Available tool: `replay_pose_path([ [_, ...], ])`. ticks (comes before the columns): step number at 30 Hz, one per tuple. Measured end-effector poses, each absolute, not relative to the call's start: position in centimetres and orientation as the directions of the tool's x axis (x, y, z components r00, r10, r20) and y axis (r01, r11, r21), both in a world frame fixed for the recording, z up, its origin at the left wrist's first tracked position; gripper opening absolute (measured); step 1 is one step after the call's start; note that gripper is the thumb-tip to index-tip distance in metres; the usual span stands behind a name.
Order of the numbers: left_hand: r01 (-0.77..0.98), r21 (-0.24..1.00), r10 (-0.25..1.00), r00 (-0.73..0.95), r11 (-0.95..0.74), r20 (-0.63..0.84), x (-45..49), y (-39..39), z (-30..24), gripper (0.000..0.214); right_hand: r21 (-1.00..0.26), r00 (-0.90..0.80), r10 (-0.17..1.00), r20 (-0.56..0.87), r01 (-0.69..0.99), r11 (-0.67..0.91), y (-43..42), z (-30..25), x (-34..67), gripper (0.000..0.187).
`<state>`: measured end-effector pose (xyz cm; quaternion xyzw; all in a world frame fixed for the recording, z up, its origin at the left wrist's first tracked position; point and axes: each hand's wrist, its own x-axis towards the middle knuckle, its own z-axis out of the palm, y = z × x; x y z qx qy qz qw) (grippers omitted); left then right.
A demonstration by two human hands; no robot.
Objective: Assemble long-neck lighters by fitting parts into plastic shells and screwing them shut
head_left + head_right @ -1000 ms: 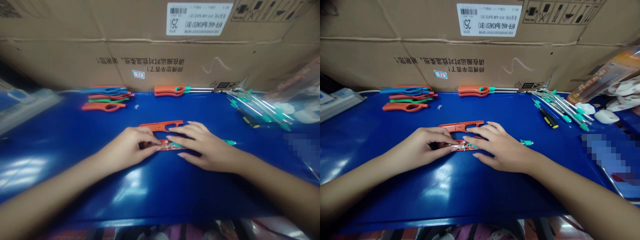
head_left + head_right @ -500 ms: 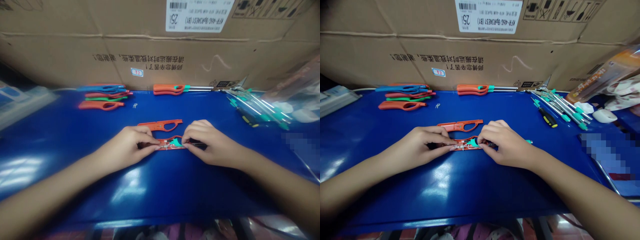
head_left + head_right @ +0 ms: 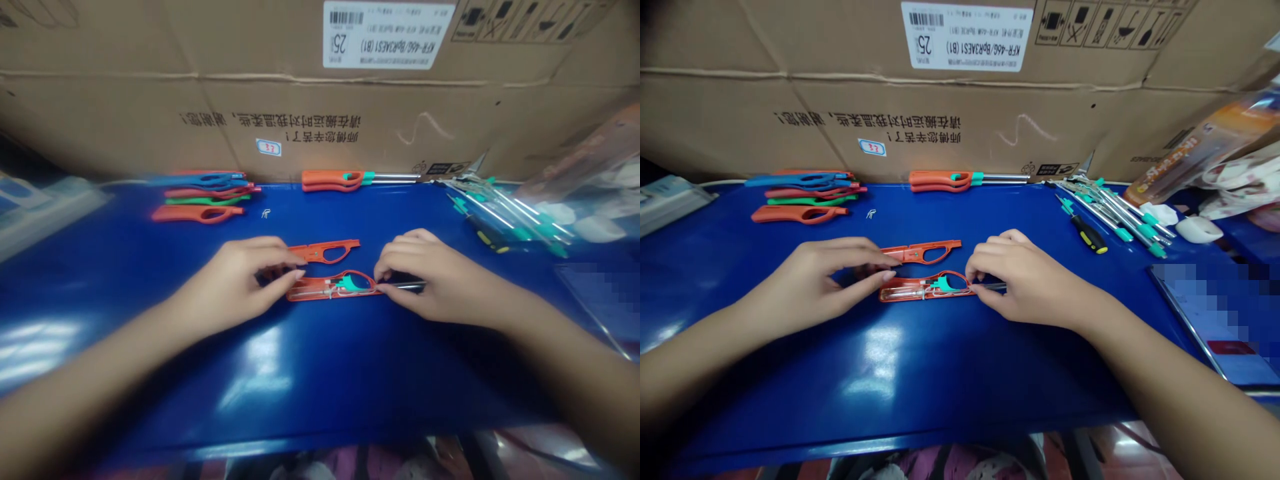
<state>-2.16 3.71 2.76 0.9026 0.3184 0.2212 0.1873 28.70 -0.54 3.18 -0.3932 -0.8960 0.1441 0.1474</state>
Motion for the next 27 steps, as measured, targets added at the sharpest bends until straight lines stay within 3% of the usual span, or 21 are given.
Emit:
replay_pose_path([
  [4,0.54,0.298,0.615,0.725,-0.787,0.31,-2.7,4.8,2.3,0.026,-0.382,-0.637,0.765,0.098,0.686,0.62,-0.4,3.1,28.9,0.007],
  [7,0.555,0.268,0.614,0.745,-0.787,0.26,-2.9,5.2,2.2,0.03,-0.394,-0.629,0.772,0.09,0.69,0.607,-0.4,3.0,28.7,0.008],
  [16,0.509,0.126,0.523,0.841,-0.851,0.138,-3.7,5.7,2.6,0.035,-0.236,-0.629,0.726,0.28,0.688,0.686,-0.2,2.6,28.6,0.014],
  [21,0.507,0.189,0.538,0.818,-0.841,0.203,-3.8,6.0,2.2,0.032,-0.204,-0.614,0.72,0.323,0.698,0.687,-0.1,2.1,28.5,0.019],
  [27,0.537,0.424,0.667,0.696,-0.729,0.265,-3.1,4.8,3.4,0.029,-0.222,-0.533,0.749,0.394,0.736,0.64,-0.5,2.1,27.5,0.06],
])
